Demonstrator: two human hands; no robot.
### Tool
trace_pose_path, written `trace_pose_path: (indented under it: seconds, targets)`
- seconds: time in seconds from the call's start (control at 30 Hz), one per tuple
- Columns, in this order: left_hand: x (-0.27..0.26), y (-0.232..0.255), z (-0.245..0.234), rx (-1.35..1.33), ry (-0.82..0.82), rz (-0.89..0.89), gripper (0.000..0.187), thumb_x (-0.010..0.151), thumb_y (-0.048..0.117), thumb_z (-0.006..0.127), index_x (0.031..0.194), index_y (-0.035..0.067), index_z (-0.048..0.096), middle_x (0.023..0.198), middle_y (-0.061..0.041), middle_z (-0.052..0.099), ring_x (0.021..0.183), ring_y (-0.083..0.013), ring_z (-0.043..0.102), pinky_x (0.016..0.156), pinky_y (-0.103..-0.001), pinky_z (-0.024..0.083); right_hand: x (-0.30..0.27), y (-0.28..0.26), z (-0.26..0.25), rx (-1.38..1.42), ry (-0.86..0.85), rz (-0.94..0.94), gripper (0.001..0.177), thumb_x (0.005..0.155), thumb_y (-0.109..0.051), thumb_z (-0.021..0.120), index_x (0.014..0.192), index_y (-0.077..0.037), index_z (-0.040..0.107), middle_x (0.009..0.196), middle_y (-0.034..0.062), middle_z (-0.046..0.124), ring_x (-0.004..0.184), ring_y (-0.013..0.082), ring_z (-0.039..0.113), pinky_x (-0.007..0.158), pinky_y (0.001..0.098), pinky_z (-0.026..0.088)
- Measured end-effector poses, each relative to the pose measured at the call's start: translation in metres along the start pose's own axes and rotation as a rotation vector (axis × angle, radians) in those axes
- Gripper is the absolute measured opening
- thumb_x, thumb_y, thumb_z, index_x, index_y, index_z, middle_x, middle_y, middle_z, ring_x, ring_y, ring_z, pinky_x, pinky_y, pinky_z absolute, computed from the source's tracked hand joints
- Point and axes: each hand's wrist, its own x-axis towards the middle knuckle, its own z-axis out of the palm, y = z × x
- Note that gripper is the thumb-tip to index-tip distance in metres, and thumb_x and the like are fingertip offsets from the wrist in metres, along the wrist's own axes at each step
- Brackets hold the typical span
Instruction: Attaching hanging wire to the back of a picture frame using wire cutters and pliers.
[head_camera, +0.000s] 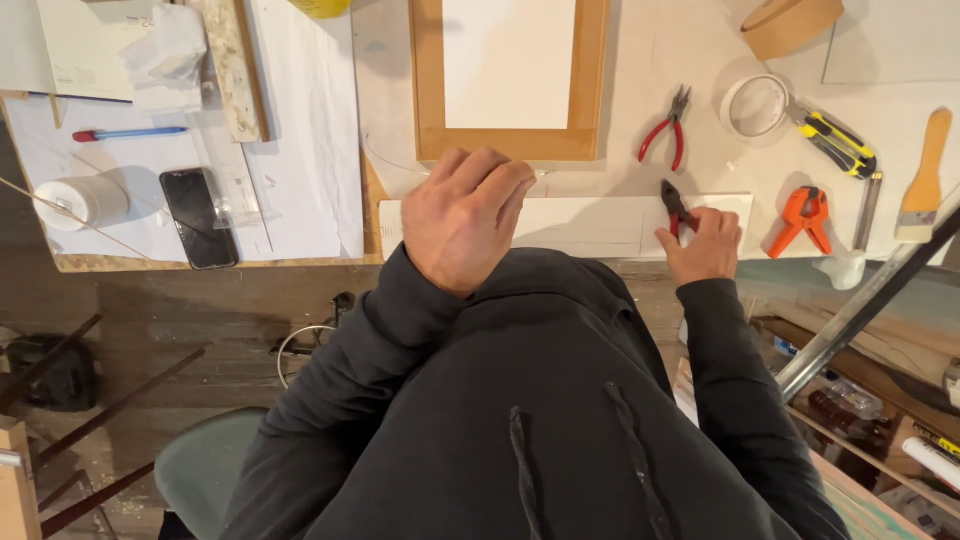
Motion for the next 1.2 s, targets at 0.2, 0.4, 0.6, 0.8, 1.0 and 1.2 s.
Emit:
trace_pose_path:
  seconds: [0.2,0.4,0.6,0.8,1.0,1.2]
  targets:
    - [-0.013,0.01,0.026,0.047,-0.116,-0.017,0.005,0.092,0.014,0.077,0.09,0.013,0.072,0.087,0.002,0.067,0.08,-0.0192,0.064,0.064,-0.033,0.052,0.041,-0.138,-0.099,0.412,-0.042,-0.244,0.043,0.084,-0.011,0.088,0.119,-0.001,0.065,0.122,0.0154,0.062,0.112,0.0331,0.063,0.097,0.041,0.053]
    - [-0.016,0.02,0.032,0.048,-0.128,-0.032,0.007,0.088,0.014,0.074,0.083,0.015,0.07,0.081,0.002,0.062,0.078,-0.0205,0.063,0.06,-0.036,0.05,0.062,-0.193,-0.119,0.469,0.015,-0.583,0.028,0.083,0.0,0.085,0.105,-0.004,0.068,0.103,0.0091,0.069,0.096,0.0302,0.066,0.082,0.0394,0.053]
    - [-0.017,0.018,0.028,0.076,-0.129,-0.061,0.005,0.085,0.01,0.071,0.083,0.014,0.069,0.084,0.001,0.062,0.084,-0.0212,0.063,0.061,-0.036,0.052,0.067,-0.197,-0.116,0.438,0.034,-0.633,0.021,0.084,0.004,0.081,0.098,-0.003,0.066,0.097,0.0098,0.068,0.091,0.0321,0.065,0.079,0.042,0.051]
    - [-0.017,-0.037,0.028,0.122,-0.026,-0.013,0.014,0.089,0.001,0.066,0.091,0.012,0.073,0.107,-0.001,0.066,0.101,-0.023,0.061,0.082,-0.035,0.056,0.069,-0.146,-0.105,0.459,0.027,-0.388,0.012,0.095,0.0,0.076,0.1,-0.002,0.066,0.098,0.0125,0.067,0.091,0.0303,0.066,0.082,0.0376,0.053]
    - [-0.02,-0.072,0.019,0.159,-0.135,-0.22,0.002,0.088,0.009,0.077,0.087,0.009,0.075,0.107,-0.003,0.069,0.106,-0.0288,0.059,0.087,-0.042,0.048,0.076,-0.082,-0.069,0.71,-0.235,-0.028,0.01,0.103,-0.009,0.069,0.103,0.0,0.066,0.093,0.0082,0.07,0.085,0.0179,0.067,0.08,0.0305,0.054]
    - [-0.019,-0.132,0.018,-0.002,0.022,-0.258,0.071,0.085,0.016,0.091,0.142,-0.001,0.051,0.14,-0.021,0.056,0.128,-0.0391,0.053,0.109,-0.047,0.044,0.121,-0.053,-0.022,1.342,-0.288,0.395,0.01,0.107,-0.011,0.063,0.103,-0.003,0.065,0.09,0.0044,0.067,0.077,0.013,0.063,0.072,0.0264,0.052]
